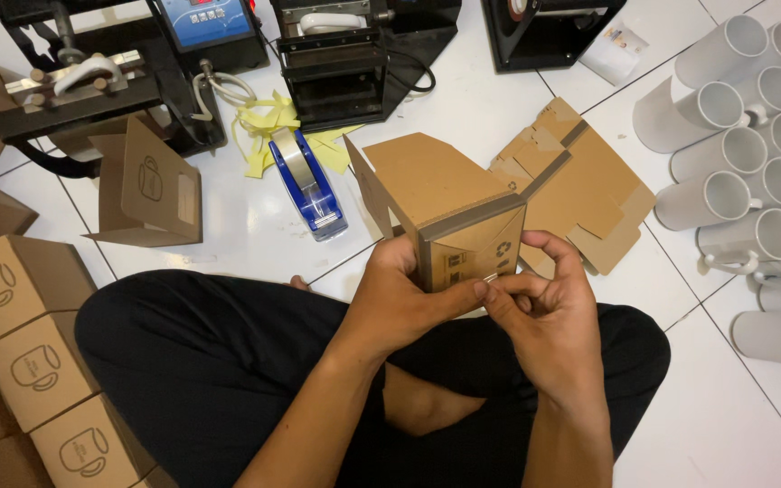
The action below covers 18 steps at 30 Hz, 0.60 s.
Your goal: The person assembles flat cardboard boxes, places white ceramic mugs inside, and closes the boxes. The person repeats this process for multiple mugs, stacking the finished boxes nearby.
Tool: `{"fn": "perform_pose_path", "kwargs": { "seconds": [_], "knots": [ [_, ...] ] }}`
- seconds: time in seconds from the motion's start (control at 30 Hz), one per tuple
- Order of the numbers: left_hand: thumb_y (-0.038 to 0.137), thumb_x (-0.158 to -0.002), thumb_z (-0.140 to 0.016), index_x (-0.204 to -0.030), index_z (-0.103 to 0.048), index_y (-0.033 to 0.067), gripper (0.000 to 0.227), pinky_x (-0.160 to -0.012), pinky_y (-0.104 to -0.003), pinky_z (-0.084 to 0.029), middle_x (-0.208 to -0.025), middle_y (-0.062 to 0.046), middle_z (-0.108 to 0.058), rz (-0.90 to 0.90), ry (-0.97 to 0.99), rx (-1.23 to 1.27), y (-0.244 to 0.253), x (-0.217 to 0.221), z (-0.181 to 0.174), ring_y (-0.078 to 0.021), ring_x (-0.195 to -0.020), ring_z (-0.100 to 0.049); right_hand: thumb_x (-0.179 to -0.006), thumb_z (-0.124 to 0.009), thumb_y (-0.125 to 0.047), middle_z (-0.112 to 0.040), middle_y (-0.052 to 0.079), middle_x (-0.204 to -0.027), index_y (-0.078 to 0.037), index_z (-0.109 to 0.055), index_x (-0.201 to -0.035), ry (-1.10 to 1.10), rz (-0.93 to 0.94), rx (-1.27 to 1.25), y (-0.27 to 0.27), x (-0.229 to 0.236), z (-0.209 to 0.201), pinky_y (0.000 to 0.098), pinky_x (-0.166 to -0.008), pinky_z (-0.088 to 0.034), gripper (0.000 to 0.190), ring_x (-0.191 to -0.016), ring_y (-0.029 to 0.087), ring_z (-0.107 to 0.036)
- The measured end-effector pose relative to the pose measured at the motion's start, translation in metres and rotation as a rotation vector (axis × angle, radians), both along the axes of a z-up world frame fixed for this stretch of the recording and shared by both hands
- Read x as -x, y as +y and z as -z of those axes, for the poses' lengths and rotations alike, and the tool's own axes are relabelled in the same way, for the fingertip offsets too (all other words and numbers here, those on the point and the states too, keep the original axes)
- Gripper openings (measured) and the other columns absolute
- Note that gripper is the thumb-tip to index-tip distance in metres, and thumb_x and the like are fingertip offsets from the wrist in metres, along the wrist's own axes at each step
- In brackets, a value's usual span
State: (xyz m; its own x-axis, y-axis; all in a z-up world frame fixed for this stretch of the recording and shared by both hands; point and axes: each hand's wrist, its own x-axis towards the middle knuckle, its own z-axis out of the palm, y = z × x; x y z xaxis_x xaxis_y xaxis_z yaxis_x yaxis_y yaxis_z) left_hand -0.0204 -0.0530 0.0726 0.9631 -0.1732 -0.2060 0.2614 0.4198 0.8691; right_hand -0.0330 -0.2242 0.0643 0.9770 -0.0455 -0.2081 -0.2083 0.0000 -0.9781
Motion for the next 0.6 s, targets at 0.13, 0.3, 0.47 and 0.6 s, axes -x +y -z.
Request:
{"fn": "perform_pose_path", "kwargs": {
  "seconds": [0.13, 0.3, 0.47, 0.6],
  "knots": [
    [0.008, -0.081, -0.079, -0.116, -0.072, 0.0017, 0.036, -0.094, -0.029, -0.061, -0.113, -0.010, -0.078, 0.003, -0.047, -0.006, 0.000, 0.000, 0.004, -0.0154, -0.102, -0.074, -0.086, -0.075, 0.001, -0.074, 0.007, -0.074, -0.012, -0.044, -0.137, 0.011, -0.014, 0.009, -0.001, -0.001, 0.002, 0.0196, -0.054, -0.039, 0.061, -0.051, 0.004, -0.042],
    [0.009, -0.080, -0.080, -0.109, -0.074, -0.0007, 0.031, -0.077, -0.025, -0.062, -0.101, -0.009, -0.080, -0.037, 0.013, -0.017, 0.003, -0.001, 0.010, -0.0114, -0.086, -0.072, -0.086, -0.073, 0.001, -0.076, 0.008, -0.080, -0.011, -0.046, -0.140, -0.023, -0.043, -0.062, -0.012, 0.003, 0.008, 0.0198, -0.061, -0.044, 0.063, -0.059, 0.006, -0.057],
    [0.021, -0.084, -0.078, -0.111, -0.073, 0.0021, 0.033, -0.082, -0.027, -0.060, -0.106, -0.008, -0.079, -0.020, -0.013, -0.028, 0.001, 0.000, 0.022, -0.0135, -0.092, -0.073, -0.085, -0.074, -0.001, -0.072, 0.003, -0.078, -0.012, -0.043, -0.145, -0.067, -0.083, -0.061, -0.015, 0.002, 0.002, 0.0184, -0.062, -0.038, 0.069, -0.060, 0.004, -0.042],
    [0.022, -0.081, -0.079, -0.119, -0.068, -0.0003, 0.046, -0.090, -0.030, -0.059, -0.115, -0.012, -0.076, 0.007, -0.006, 0.080, -0.003, 0.002, 0.020, -0.0184, -0.102, -0.072, -0.086, -0.072, 0.004, -0.074, 0.005, -0.078, -0.013, -0.042, -0.143, -0.015, -0.085, 0.048, -0.010, -0.001, -0.001, 0.0174, -0.057, -0.035, 0.067, -0.056, 0.005, -0.037]
  ]
}}
